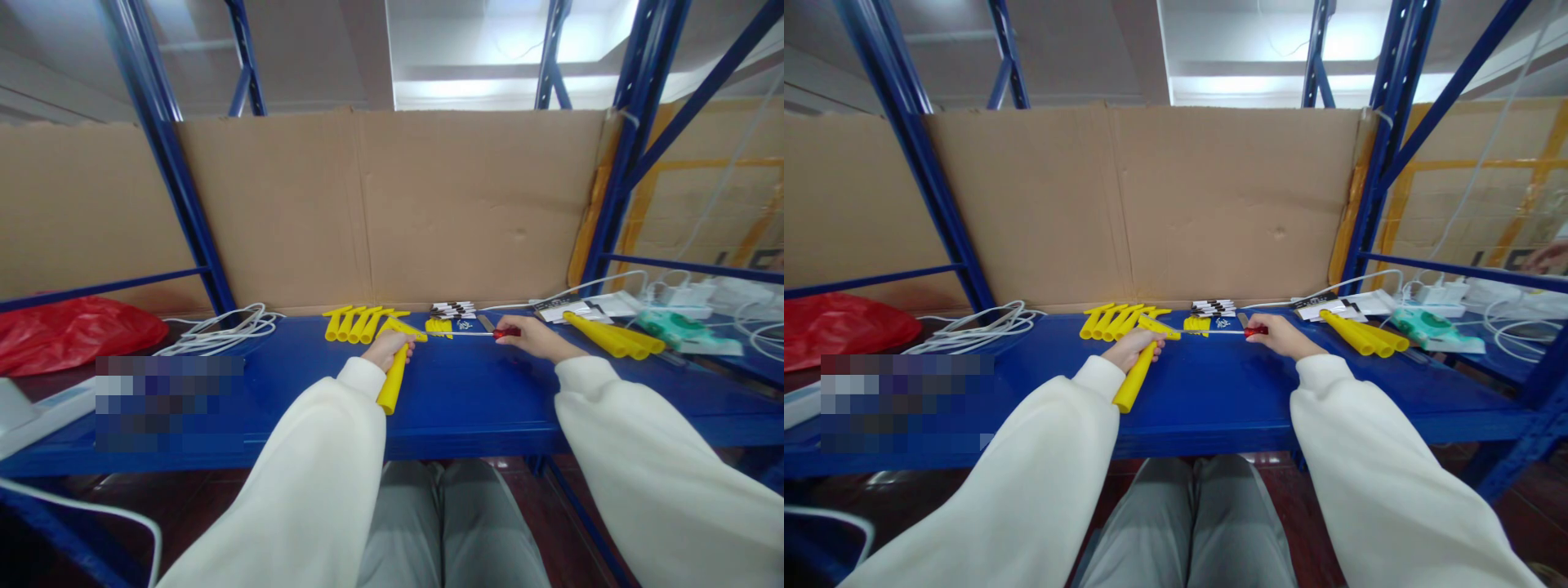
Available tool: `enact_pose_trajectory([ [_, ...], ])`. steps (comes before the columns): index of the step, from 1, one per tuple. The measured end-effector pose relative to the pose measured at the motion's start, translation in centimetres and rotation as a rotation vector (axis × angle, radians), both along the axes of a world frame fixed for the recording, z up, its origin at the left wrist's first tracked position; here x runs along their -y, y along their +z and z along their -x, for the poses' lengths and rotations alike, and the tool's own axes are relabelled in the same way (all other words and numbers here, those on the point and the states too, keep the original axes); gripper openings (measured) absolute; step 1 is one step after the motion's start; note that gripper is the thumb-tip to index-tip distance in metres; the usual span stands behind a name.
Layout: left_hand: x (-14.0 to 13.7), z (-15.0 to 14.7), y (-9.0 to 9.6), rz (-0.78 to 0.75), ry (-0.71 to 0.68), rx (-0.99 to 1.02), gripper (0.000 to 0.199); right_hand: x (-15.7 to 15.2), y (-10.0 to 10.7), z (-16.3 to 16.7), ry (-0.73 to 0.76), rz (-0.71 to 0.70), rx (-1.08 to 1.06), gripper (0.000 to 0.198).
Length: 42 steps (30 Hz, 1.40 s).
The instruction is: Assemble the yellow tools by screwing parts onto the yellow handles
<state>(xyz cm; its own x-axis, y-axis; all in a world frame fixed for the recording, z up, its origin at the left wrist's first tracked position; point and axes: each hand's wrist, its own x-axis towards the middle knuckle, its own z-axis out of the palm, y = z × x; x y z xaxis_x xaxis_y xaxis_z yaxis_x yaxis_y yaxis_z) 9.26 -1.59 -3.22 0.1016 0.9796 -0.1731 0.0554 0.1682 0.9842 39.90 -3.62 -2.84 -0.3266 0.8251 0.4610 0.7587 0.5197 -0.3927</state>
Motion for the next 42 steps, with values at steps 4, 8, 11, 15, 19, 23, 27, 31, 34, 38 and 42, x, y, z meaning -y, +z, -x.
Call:
enact_pose_trajectory([
  [4, -0.1, 0.0, 0.0, 0.015, -0.014, -0.01, 0.018, -0.1, 0.0, 0.0, 0.005, -0.005, 0.011, 0.017],
  [8, -0.2, 0.0, 0.0, 0.018, -0.02, -0.008, 0.017, -0.1, -0.1, 0.0, 0.005, -0.006, 0.017, 0.018],
  [11, -0.1, 0.0, 0.0, 0.014, -0.017, -0.005, 0.019, -0.1, -0.1, 0.0, 0.007, -0.002, 0.019, 0.017],
  [15, 0.1, -0.1, 0.0, -0.007, -0.009, -0.023, 0.022, -0.1, -0.2, 0.1, 0.016, 0.003, 0.026, 0.013],
  [19, 0.4, -0.3, 0.2, -0.031, 0.003, -0.068, 0.022, -0.2, -0.1, 0.1, 0.022, 0.006, 0.045, 0.011],
  [23, 1.2, -0.5, 0.6, -0.081, 0.034, -0.097, 0.024, -0.4, -0.1, 0.0, 0.019, -0.028, 0.076, 0.011],
  [27, 2.3, -0.9, 1.5, -0.15, 0.102, -0.173, 0.029, -0.6, -0.2, 0.1, -0.001, -0.082, 0.104, 0.01],
  [31, 3.0, -1.2, 2.0, -0.203, 0.15, -0.245, 0.033, -0.3, -0.1, 0.4, 0.003, -0.108, 0.146, 0.013],
  [34, 2.7, -1.0, 1.9, -0.242, 0.164, -0.345, 0.035, 0.1, 0.0, 0.9, 0.012, -0.123, 0.179, 0.018],
  [38, 2.2, -0.5, 1.5, -0.28, 0.153, -0.467, 0.031, 0.8, 0.1, 1.5, 0.004, -0.128, 0.25, 0.024],
  [42, 2.3, -0.2, 1.6, -0.296, 0.118, -0.58, 0.026, 1.4, 0.3, 2.1, -0.034, -0.102, 0.322, 0.024],
])
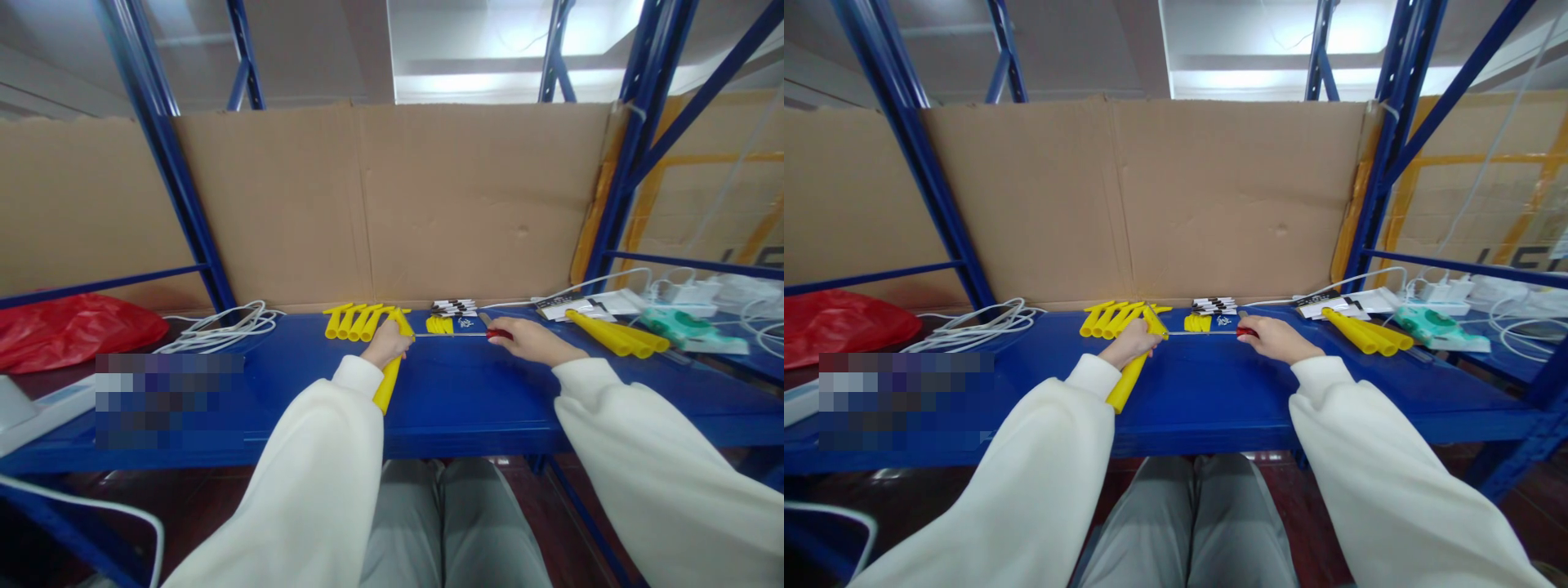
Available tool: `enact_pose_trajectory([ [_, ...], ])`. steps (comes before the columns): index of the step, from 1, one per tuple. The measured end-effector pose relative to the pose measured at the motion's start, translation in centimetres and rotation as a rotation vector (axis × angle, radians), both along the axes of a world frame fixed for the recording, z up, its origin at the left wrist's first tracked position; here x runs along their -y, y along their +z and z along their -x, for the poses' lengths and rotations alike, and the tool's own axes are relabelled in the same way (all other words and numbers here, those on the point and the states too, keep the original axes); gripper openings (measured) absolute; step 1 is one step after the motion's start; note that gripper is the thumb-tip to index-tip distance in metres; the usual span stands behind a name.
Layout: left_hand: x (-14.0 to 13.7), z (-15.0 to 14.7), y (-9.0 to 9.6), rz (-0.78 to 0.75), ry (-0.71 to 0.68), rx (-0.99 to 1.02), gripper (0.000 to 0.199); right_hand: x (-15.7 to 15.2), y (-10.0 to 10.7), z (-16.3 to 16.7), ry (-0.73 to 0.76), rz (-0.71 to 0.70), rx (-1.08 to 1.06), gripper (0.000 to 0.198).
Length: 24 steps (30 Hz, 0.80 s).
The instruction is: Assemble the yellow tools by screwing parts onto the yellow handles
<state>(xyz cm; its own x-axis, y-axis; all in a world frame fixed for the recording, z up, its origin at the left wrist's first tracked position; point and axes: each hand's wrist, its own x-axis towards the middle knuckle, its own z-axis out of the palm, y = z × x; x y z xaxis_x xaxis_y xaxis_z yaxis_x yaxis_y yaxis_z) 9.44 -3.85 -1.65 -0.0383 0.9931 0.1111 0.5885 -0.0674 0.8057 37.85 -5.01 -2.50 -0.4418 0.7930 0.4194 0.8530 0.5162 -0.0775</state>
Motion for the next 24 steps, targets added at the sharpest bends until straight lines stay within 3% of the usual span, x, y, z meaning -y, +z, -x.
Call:
enact_pose_trajectory([
  [8, 0.1, 0.3, 0.2, 0.042, -0.001, -0.252, 0.012, 1.2, 0.2, 1.2, -0.101, 0.015, 0.074, 0.017],
  [14, -0.3, 0.5, -0.2, 0.06, -0.009, -0.235, 0.011, 1.3, 0.3, 1.3, -0.076, -0.021, 0.108, 0.004],
  [20, -0.5, 0.6, -0.3, 0.055, -0.018, -0.254, 0.015, 1.2, 0.1, 1.4, -0.076, -0.053, 0.144, 0.018],
  [24, -0.5, 0.6, -0.2, 0.066, -0.019, -0.234, 0.014, 1.1, -0.1, 1.5, -0.109, -0.045, 0.159, 0.016],
])
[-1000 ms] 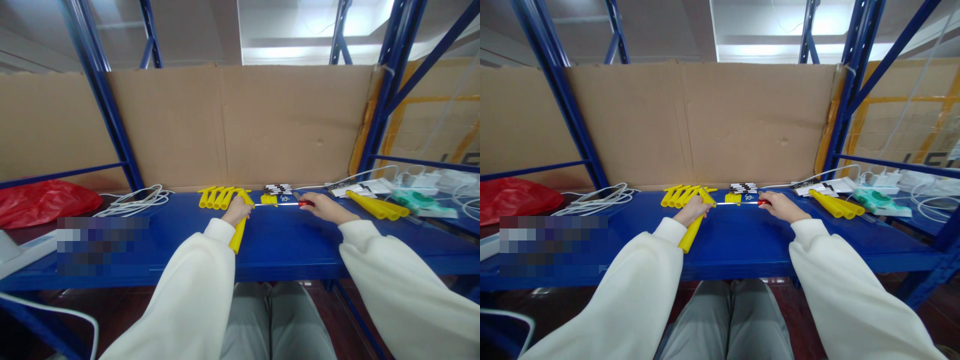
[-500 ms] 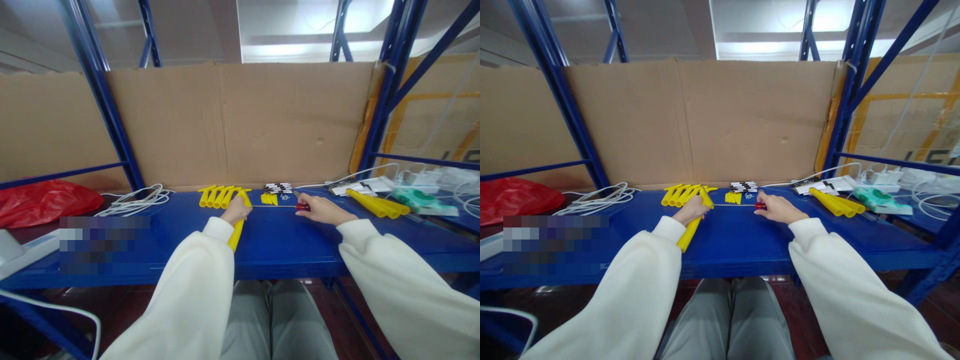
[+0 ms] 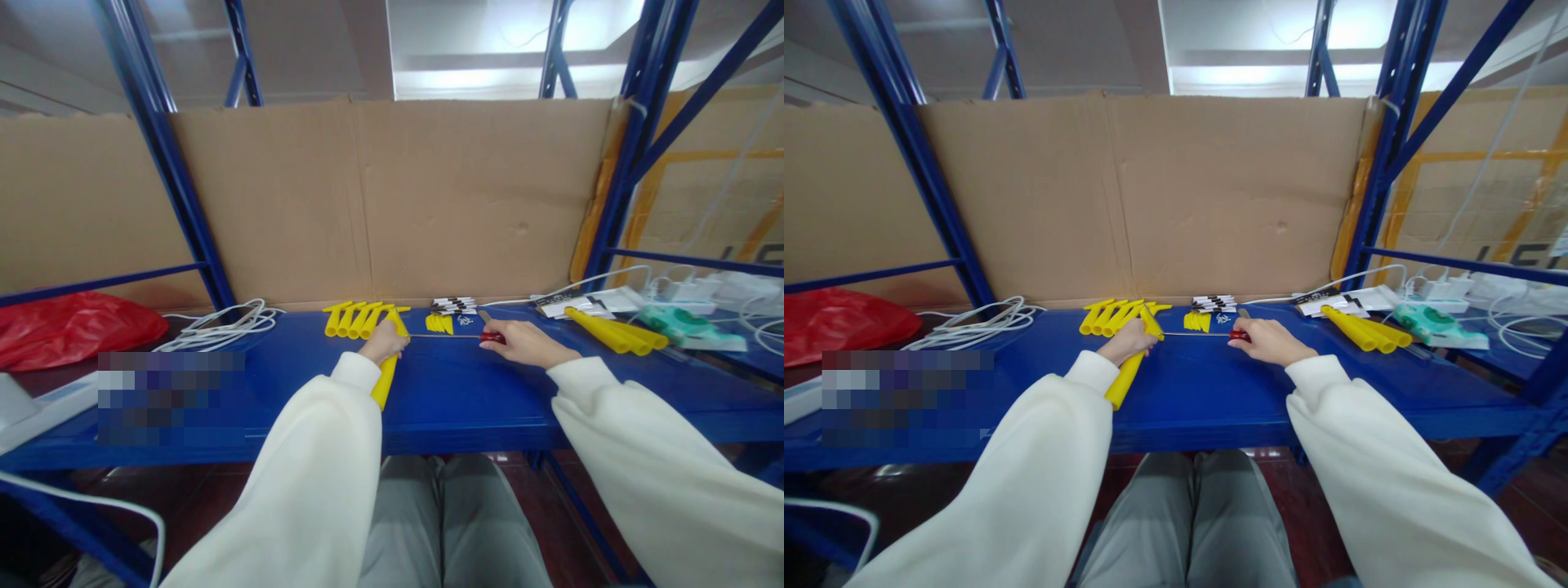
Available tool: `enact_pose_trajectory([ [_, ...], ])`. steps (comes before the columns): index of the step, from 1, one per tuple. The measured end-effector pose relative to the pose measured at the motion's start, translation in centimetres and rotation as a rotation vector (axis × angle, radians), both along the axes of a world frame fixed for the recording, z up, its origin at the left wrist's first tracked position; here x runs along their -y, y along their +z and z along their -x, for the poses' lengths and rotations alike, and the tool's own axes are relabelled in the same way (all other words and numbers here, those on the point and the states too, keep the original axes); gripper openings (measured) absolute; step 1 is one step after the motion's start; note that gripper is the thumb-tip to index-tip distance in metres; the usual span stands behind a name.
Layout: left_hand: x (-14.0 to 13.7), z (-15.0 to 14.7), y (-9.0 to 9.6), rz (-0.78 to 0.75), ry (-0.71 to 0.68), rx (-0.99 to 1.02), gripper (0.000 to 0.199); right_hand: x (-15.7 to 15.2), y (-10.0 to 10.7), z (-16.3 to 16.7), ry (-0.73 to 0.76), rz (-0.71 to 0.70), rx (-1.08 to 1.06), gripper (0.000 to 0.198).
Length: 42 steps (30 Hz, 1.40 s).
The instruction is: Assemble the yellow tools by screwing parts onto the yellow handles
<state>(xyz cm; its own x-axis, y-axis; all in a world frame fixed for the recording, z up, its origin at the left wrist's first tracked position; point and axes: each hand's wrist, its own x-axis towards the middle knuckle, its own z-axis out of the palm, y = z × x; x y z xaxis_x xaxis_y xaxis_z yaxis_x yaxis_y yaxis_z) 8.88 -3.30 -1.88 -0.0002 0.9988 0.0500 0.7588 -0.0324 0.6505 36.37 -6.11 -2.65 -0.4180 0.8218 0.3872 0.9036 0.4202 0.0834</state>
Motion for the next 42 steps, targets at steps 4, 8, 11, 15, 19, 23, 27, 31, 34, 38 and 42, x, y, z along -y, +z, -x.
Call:
enact_pose_trajectory([
  [4, 0.11, -0.1, 0.03, 0.012, -0.009, 0.045, 0.016, -0.13, -0.08, -0.22, 0.01, -0.052, 0.028, 0.011],
  [8, 0.22, -0.12, -0.03, 0.006, -0.016, 0.082, 0.018, -0.1, -0.04, -0.37, 0.048, -0.068, 0.039, 0.016],
  [11, 0.29, -0.14, 0.01, 0.011, -0.006, 0.098, 0.018, -0.02, -0.04, -0.23, 0.061, -0.069, 0.038, 0.022],
  [15, 0.45, -0.25, 0.22, 0.029, 0.007, 0.113, 0.018, 0.11, -0.05, 0.04, 0.028, -0.061, 0.039, 0.021],
  [19, 0.55, -0.36, 0.33, 0.036, 0.021, 0.086, 0.016, 0.11, -0.01, -0.07, 0.027, -0.076, 0.034, 0.013],
  [23, 0.58, -0.36, 0.29, 0.015, 0.027, 0.055, 0.017, 0.03, -0.01, -0.3, 0.073, -0.177, 0.058, 0.013],
  [27, 0.54, -0.29, 0.22, 0.003, 0.017, 0.045, 0.022, 0.16, -0.03, -0.2, 0.067, -0.162, 0.054, 0.025],
  [31, 0.36, -0.24, 0.1, 0.01, 0.018, 0.021, 0.019, 0.22, -0.02, -0.06, 0.01, -0.109, 0.042, 0.022],
  [34, 0.27, -0.24, 0.03, 0.001, 0.019, 0.018, 0.016, 0.11, -0.01, -0.16, 0.001, -0.127, 0.061, 0.016],
  [38, 0.35, -0.27, 0.08, 0.003, 0.02, 0.013, 0.015, 0.04, -0.02, -0.25, 0.043, -0.155, 0.068, 0.02],
  [42, 0.38, -0.24, 0.11, 0.005, 0.028, 0.01, 0.017, 0.13, -0.08, 0.02, 0.025, -0.078, 0.062, 0.022],
])
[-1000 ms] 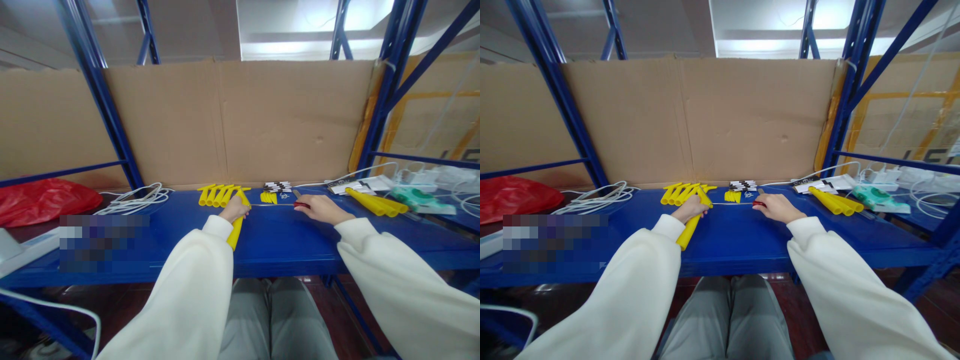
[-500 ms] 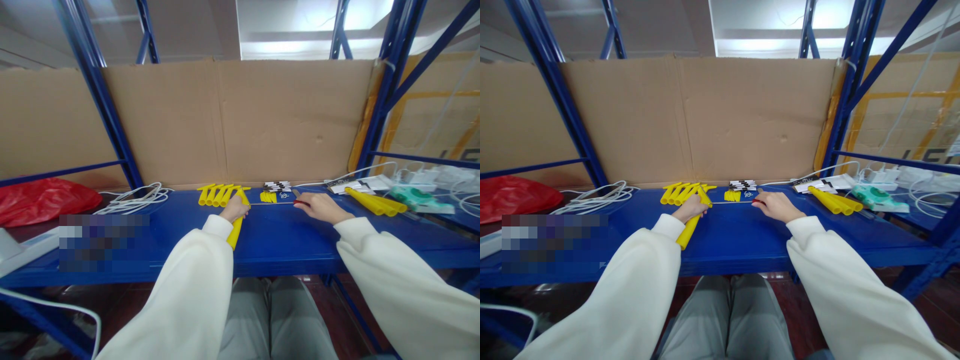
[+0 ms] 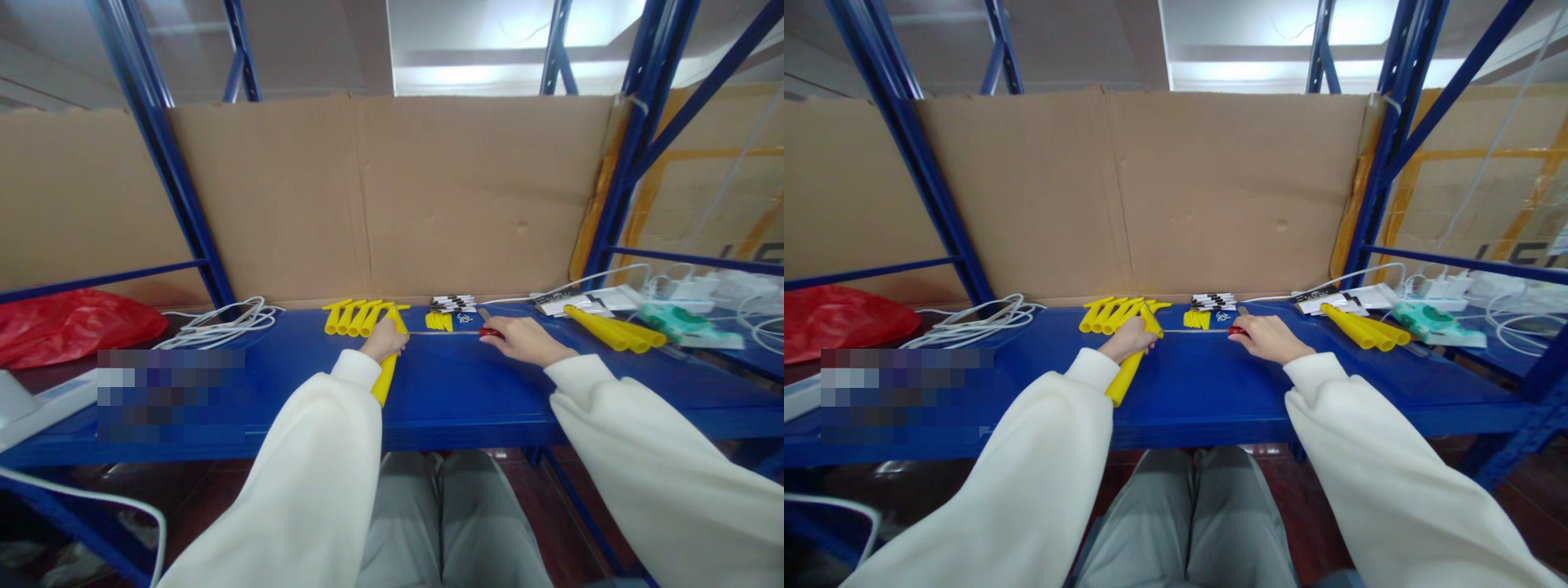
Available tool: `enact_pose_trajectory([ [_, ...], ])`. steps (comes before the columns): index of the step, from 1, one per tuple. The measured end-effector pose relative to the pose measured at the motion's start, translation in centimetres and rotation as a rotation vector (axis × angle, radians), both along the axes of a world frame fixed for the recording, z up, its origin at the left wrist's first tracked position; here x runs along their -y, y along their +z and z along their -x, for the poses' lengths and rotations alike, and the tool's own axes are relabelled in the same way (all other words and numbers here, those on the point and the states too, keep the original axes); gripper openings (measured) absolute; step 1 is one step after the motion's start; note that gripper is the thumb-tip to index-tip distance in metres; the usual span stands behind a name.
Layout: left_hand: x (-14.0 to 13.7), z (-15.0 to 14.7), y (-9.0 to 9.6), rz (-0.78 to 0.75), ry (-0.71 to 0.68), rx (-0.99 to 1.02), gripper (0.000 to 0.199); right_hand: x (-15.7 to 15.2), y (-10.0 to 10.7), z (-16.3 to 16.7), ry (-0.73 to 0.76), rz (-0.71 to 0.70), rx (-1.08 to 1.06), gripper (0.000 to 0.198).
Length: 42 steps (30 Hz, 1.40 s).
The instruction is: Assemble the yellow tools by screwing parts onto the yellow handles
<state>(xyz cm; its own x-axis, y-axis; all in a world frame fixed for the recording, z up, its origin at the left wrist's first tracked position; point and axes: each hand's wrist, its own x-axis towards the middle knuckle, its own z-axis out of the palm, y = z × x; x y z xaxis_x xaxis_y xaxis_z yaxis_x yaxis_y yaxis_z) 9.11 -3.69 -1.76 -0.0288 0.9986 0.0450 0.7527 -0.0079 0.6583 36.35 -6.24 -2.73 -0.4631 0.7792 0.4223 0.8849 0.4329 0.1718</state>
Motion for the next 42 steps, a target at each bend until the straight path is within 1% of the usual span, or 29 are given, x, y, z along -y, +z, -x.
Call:
enact_pose_trajectory([
  [3, -0.1, 0.05, -0.05, -0.005, 0.005, -0.002, 0.019, 0.07, 0.0, 0.19, -0.037, 0.034, -0.005, 0.019],
  [7, -0.11, 0.04, -0.05, -0.013, 0.005, -0.003, 0.021, 0.03, -0.02, 0.08, -0.035, 0.012, 0.024, 0.013],
  [12, 0.02, 0.05, 0.04, -0.007, 0.004, 0.0, 0.022, -0.23, -0.35, -0.19, 0.025, -0.005, -0.017, 0.019],
  [16, -0.01, 0.1, 0.02, -0.004, 0.013, 0.012, 0.019, -0.28, -0.47, -0.1, 0.003, 0.013, -0.044, 0.021],
  [19, -0.01, 0.08, 0.02, -0.004, 0.009, 0.009, 0.024, -0.19, -0.34, -0.03, -0.019, 0.008, -0.027, 0.018],
  [21, 0.0, 0.05, 0.05, -0.004, 0.002, 0.002, 0.026, -0.09, -0.22, -0.02, -0.005, -0.015, -0.012, 0.016],
  [23, 0.01, 0.04, 0.08, -0.003, -0.001, -0.007, 0.027, -0.01, -0.15, 0.0, 0.016, -0.03, -0.007, 0.018],
  [27, -0.1, 0.11, 0.0, -0.006, -0.009, -0.01, 0.024, 0.04, -0.19, 0.12, 0.018, 0.008, -0.023, 0.022],
  [32, -0.25, 0.15, -0.09, -0.007, -0.001, -0.028, 0.02, -0.13, -0.37, 0.07, -0.022, 0.024, -0.043, 0.018],
  [36, -0.36, 0.15, -0.1, -0.007, 0.003, -0.028, 0.02, -0.2, -0.35, -0.14, 0.004, 0.0, -0.012, 0.011],
  [39, -0.42, 0.16, -0.11, -0.009, 0.01, -0.028, 0.02, -0.14, -0.25, -0.13, 0.028, -0.01, -0.016, 0.017],
  [42, -0.35, 0.15, -0.04, -0.01, 0.01, -0.042, 0.019, 0.03, -0.13, 0.07, 0.005, 0.028, -0.022, 0.021],
])
